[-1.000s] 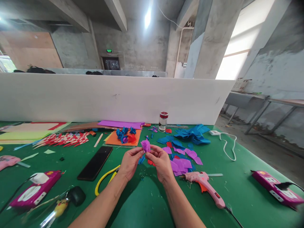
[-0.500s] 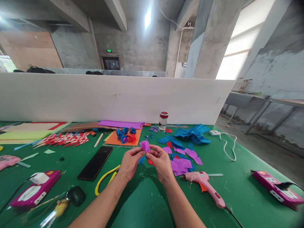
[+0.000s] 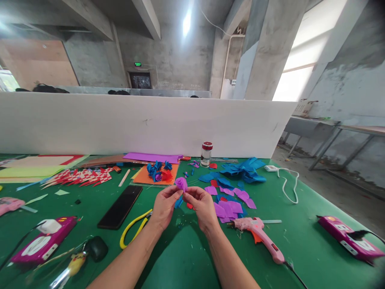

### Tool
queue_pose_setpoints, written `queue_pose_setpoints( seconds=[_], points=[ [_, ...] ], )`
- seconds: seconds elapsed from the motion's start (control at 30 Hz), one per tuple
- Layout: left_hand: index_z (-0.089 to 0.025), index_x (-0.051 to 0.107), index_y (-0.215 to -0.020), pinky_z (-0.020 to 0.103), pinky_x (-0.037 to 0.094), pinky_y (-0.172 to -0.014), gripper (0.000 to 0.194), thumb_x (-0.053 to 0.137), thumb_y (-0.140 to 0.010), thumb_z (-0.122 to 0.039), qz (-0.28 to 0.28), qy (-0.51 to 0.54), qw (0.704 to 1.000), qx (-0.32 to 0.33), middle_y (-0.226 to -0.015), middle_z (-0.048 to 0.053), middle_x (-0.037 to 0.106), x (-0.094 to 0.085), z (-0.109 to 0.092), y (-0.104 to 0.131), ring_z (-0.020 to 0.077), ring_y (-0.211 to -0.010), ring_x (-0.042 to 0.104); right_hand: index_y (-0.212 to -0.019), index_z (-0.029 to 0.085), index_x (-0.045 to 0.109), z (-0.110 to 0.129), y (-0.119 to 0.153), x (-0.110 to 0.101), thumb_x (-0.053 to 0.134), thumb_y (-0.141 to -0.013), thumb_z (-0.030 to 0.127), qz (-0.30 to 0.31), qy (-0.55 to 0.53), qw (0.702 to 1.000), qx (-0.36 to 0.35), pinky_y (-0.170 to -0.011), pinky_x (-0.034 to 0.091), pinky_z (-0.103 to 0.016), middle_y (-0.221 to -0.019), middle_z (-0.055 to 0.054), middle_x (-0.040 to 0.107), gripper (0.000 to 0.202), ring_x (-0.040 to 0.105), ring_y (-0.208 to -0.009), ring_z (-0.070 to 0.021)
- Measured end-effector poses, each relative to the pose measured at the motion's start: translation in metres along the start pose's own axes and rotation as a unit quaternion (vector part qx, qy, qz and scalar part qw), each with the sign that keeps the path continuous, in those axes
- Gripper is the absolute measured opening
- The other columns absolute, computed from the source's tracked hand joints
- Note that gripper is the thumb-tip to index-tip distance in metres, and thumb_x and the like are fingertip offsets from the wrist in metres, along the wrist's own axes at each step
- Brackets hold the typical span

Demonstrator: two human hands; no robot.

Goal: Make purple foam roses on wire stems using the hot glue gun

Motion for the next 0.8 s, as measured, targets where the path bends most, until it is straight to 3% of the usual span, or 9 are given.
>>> queue_pose_setpoints(
  seconds=[0.3, 0.53, 0.8],
  points=[
    [-0.02, 0.076, -0.092, 0.031, 0.047, -0.082, 0.034, 0.082, -0.059, -0.027, 0.05, -0.083, 0.994, 0.05, -0.087, 0.004, 0.072, 0.003, -0.011, 0.005, 0.0203, -0.084, 0.063, -0.08, 0.018, 0.069, 0.0, -0.002, 0.001, 0.079, -0.067, 0.033, 0.032, 0.014, 0.999, -0.031, -0.052, 0.038, -0.021, -0.073, 0.0, 0.065, 0.023, 0.051, -0.06, -0.0105],
    [-0.021, 0.078, -0.082, 0.03, 0.047, -0.08, 0.018, 0.079, -0.066, -0.027, 0.086, -0.198, 0.96, 0.177, -0.088, 0.006, 0.068, 0.007, -0.034, 0.013, 0.0226, -0.088, 0.059, -0.083, 0.021, 0.062, 0.002, -0.002, 0.003, 0.079, -0.069, 0.034, 0.083, -0.015, 0.995, -0.057, -0.054, 0.038, -0.02, -0.075, 0.002, 0.061, 0.025, 0.052, -0.063, -0.0105],
    [-0.021, 0.079, -0.079, 0.03, 0.047, -0.079, 0.016, 0.078, -0.066, -0.031, 0.087, -0.178, 0.97, 0.144, -0.084, 0.006, 0.067, 0.009, -0.037, 0.016, 0.0218, -0.083, 0.059, -0.085, 0.022, 0.061, 0.001, -0.002, 0.003, 0.079, -0.07, 0.033, 0.097, -0.001, 0.993, -0.067, -0.057, 0.041, -0.02, -0.076, 0.001, 0.061, 0.026, 0.054, -0.066, -0.0113]
  ],
)
Point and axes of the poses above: each hand's wrist, its own y-axis away from the middle knuckle, its own x-axis out of the palm, z = x × y, the point moved 5 cm from there along -y, towards the middle knuckle
